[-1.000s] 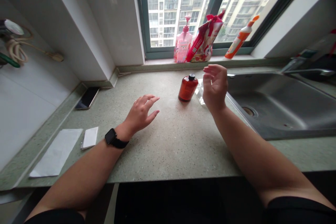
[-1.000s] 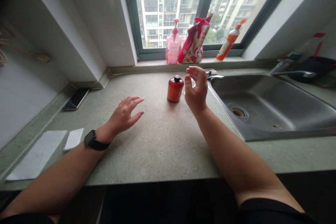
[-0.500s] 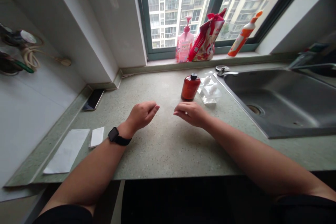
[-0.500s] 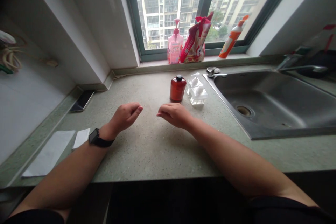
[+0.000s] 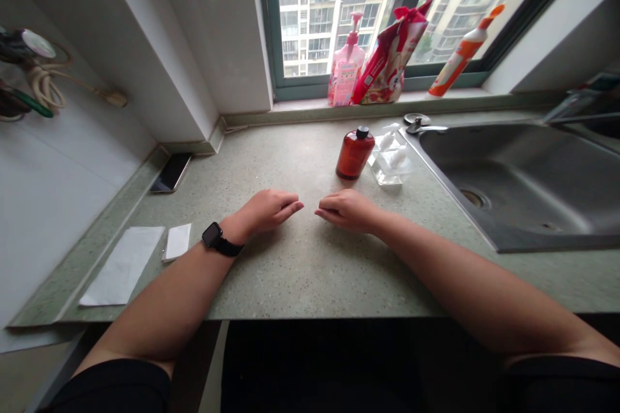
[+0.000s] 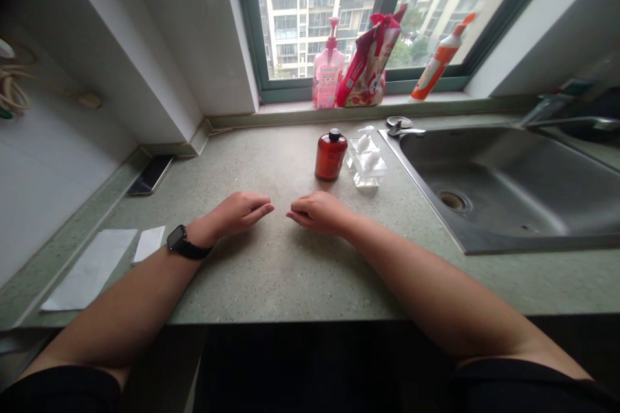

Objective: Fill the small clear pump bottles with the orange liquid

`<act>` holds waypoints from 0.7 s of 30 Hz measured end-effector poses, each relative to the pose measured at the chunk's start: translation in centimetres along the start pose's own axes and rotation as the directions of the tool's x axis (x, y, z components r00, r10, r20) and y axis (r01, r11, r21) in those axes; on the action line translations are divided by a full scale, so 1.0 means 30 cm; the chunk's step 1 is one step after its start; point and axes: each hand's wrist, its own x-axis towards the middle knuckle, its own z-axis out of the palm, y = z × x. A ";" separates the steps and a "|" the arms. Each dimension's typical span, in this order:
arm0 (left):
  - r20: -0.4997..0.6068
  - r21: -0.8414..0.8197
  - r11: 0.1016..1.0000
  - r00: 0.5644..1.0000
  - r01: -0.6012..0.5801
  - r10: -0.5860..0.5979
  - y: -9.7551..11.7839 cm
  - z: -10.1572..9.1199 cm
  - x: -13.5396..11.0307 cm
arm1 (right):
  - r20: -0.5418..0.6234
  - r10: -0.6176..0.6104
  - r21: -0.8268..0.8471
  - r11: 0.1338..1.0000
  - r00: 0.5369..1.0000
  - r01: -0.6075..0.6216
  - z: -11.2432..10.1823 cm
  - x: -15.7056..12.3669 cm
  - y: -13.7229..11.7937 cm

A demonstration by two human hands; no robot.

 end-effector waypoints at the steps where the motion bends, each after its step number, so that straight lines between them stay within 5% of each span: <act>1: 0.006 0.003 1.000 1.000 0.006 -0.006 -0.002 0.000 0.000 | 0.012 0.004 0.001 1.000 1.000 -0.004 -0.003 0.000 0.001; 10: 0.099 -0.006 0.999 0.994 0.048 -0.047 -0.009 0.009 0.000 | 0.035 0.009 0.021 1.000 0.999 -0.010 -0.013 -0.001 0.005; 21: 0.087 -0.004 1.000 0.996 0.017 -0.016 0.005 0.000 0.000 | 0.019 0.011 0.038 0.999 1.000 -0.012 -0.007 -0.005 0.019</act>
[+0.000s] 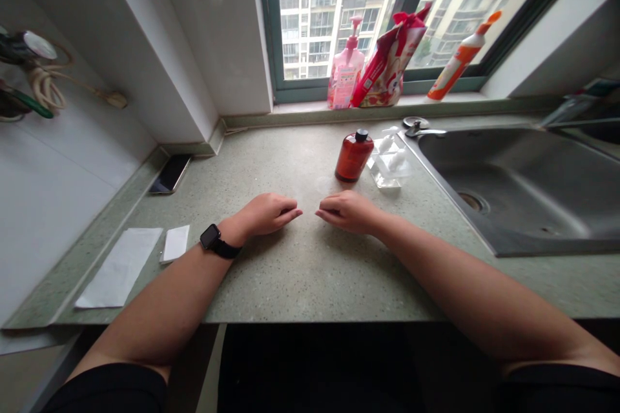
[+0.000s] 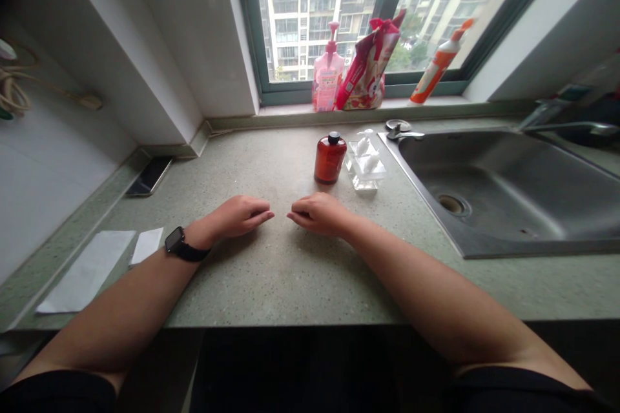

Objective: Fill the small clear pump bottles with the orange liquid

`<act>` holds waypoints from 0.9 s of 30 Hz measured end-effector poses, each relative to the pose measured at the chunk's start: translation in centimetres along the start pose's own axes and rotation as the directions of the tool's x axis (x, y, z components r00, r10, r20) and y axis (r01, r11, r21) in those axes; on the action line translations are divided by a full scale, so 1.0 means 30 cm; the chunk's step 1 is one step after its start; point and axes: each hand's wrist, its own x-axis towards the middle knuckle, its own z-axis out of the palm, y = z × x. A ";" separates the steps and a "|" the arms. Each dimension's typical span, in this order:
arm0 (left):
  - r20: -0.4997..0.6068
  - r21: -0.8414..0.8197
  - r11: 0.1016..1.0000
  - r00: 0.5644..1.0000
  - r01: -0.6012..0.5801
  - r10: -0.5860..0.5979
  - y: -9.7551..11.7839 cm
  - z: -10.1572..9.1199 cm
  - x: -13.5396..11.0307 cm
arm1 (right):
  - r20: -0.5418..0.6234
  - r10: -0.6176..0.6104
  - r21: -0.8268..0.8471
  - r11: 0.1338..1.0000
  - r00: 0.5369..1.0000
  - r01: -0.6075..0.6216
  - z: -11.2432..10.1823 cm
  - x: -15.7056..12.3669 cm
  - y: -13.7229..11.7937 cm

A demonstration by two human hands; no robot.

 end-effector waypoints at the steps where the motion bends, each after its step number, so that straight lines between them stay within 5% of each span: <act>1: -0.001 0.000 1.000 1.000 -0.002 0.002 0.001 -0.001 0.000 | -0.001 -0.001 0.003 1.000 1.000 0.001 -0.001 0.000 0.000; 17: -0.071 0.056 0.997 0.996 -0.051 0.055 -0.010 0.007 -0.004 | -0.022 -0.018 -0.006 1.000 1.000 0.018 -0.006 -0.005 0.010; 20: -0.085 0.061 0.997 0.995 -0.055 0.060 -0.012 0.007 -0.006 | -0.129 -0.046 0.023 0.998 0.991 0.050 -0.006 -0.011 0.004; 23: -0.120 0.032 0.998 0.991 -0.051 0.055 -0.015 0.006 -0.008 | -0.382 -0.068 -0.005 0.997 0.921 0.072 -0.028 -0.017 -0.004; 27: -0.193 -0.007 0.999 0.980 -0.054 0.051 -0.016 0.006 -0.008 | -0.716 -0.059 -0.112 0.993 0.696 -0.030 -0.077 -0.031 0.018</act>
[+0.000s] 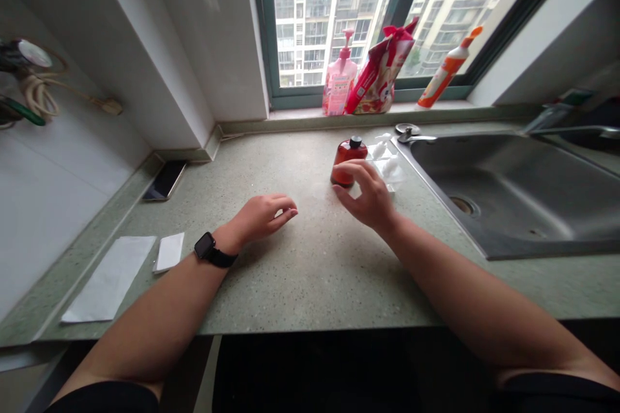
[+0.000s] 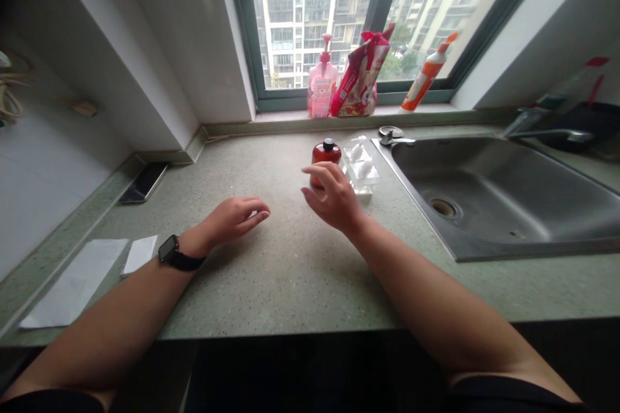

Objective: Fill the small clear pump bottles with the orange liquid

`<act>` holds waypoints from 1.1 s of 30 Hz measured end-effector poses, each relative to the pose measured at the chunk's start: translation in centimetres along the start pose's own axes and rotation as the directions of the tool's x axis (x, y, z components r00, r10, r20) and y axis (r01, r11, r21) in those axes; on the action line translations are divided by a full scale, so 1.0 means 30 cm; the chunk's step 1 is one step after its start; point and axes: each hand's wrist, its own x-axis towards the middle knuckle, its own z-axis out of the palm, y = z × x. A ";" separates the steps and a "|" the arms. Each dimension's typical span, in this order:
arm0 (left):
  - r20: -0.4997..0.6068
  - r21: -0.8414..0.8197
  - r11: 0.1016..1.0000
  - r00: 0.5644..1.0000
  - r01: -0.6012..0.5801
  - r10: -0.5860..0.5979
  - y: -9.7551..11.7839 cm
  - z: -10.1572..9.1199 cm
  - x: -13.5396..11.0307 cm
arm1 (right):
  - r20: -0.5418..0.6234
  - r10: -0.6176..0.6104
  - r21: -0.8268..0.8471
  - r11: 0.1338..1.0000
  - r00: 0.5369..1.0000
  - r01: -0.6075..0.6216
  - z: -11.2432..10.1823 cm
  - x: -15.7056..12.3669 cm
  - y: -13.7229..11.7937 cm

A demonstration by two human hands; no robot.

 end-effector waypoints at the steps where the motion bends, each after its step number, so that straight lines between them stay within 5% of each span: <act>1: -0.018 0.000 1.000 1.000 0.000 0.000 0.001 -0.001 0.000 | -0.080 0.017 -0.033 0.999 0.997 -0.020 -0.008 0.003 0.016; 6: -0.086 -0.001 1.000 0.996 -0.006 0.006 0.014 -0.006 0.002 | -0.228 0.275 -0.032 0.957 0.934 -0.289 0.006 -0.008 0.134; 10: -0.131 -0.016 1.000 0.991 -0.008 0.005 0.023 -0.006 0.006 | -0.142 0.443 0.010 0.895 0.885 -0.446 0.057 -0.011 0.217; 16: -0.162 -0.040 0.999 0.987 0.001 -0.007 0.020 0.000 0.004 | -0.098 0.512 -0.045 0.855 0.854 -0.517 0.096 0.016 0.244; 21: -0.241 -0.024 0.999 0.970 0.038 -0.043 0.022 0.003 0.002 | -0.070 0.478 0.091 0.877 0.876 -0.471 0.082 0.035 0.135; 25: -0.314 -0.037 0.999 0.950 -0.004 -0.008 0.032 0.006 0.004 | 0.081 0.407 0.232 0.880 0.910 -0.414 0.072 0.040 -0.014; 33: -0.370 -0.082 0.996 0.929 -0.019 -0.012 0.071 0.011 -0.007 | 0.327 0.352 0.508 0.717 0.877 -0.477 0.126 0.005 -0.193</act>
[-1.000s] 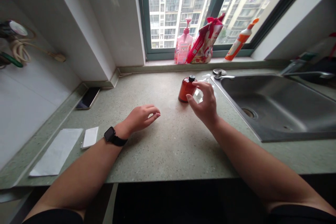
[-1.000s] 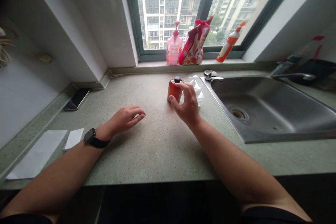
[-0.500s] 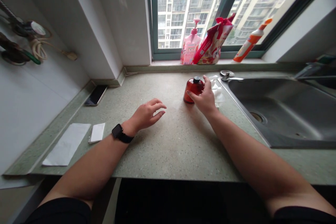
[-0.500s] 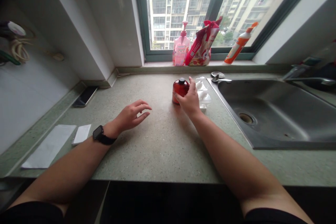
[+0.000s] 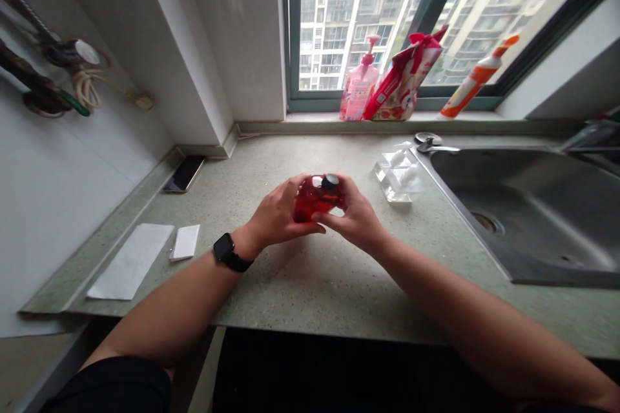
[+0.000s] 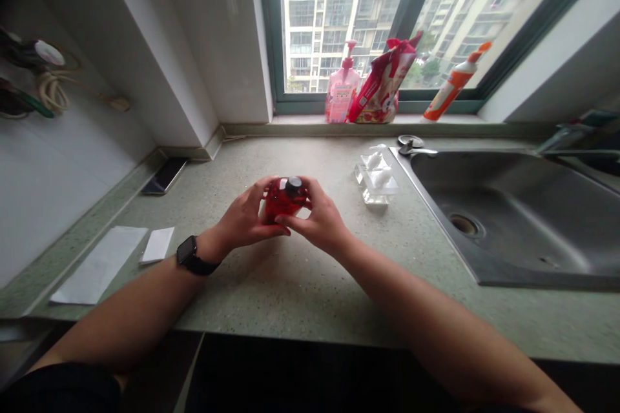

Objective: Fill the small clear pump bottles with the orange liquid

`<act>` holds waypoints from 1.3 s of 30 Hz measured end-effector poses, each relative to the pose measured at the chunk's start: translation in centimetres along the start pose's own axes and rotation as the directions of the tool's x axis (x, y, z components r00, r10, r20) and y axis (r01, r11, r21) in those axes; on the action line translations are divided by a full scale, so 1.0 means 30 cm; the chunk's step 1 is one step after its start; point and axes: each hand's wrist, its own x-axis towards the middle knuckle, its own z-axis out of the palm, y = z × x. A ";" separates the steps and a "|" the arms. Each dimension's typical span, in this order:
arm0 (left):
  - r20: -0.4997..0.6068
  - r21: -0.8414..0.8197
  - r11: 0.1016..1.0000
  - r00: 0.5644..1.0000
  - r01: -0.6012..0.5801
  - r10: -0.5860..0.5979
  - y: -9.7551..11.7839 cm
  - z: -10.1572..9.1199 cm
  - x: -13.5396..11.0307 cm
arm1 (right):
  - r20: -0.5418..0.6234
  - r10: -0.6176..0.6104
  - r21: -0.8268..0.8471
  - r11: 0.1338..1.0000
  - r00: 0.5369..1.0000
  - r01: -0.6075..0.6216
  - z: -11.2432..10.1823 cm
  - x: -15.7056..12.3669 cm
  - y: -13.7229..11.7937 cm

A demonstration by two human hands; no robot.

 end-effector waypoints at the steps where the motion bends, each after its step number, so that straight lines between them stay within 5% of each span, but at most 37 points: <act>1: 0.004 0.007 1.000 1.000 0.014 -0.014 0.002 0.001 -0.002 | 0.001 0.005 0.006 1.000 1.000 -0.005 0.007 -0.004 -0.002; 10: 0.023 0.187 0.982 1.000 -0.007 0.003 -0.004 -0.013 0.011 | -0.131 -0.165 -0.317 0.941 0.978 0.117 -0.073 -0.007 -0.024; 18: 0.074 0.285 0.958 0.997 -0.001 -0.021 0.001 0.006 0.007 | -0.101 -0.079 -0.436 0.900 0.992 0.027 -0.071 0.007 -0.025; 27: 0.076 0.194 0.981 0.997 0.013 -0.028 -0.010 -0.001 0.011 | 0.142 -0.293 -0.516 0.793 0.945 0.324 -0.112 0.020 -0.017; 31: 0.089 0.224 0.974 0.995 0.015 -0.036 -0.011 -0.004 0.013 | 0.059 -0.187 -0.537 0.822 0.981 0.189 -0.126 0.018 -0.017; 35: 0.089 0.219 0.976 0.996 0.011 -0.032 -0.008 -0.009 0.013 | 0.086 -0.220 -0.477 0.847 0.972 0.234 -0.129 0.020 -0.021; 39: 0.098 0.247 0.969 0.994 0.021 -0.047 -0.004 -0.013 0.014 | 0.057 -0.107 -0.497 0.859 0.993 0.121 -0.128 0.026 -0.021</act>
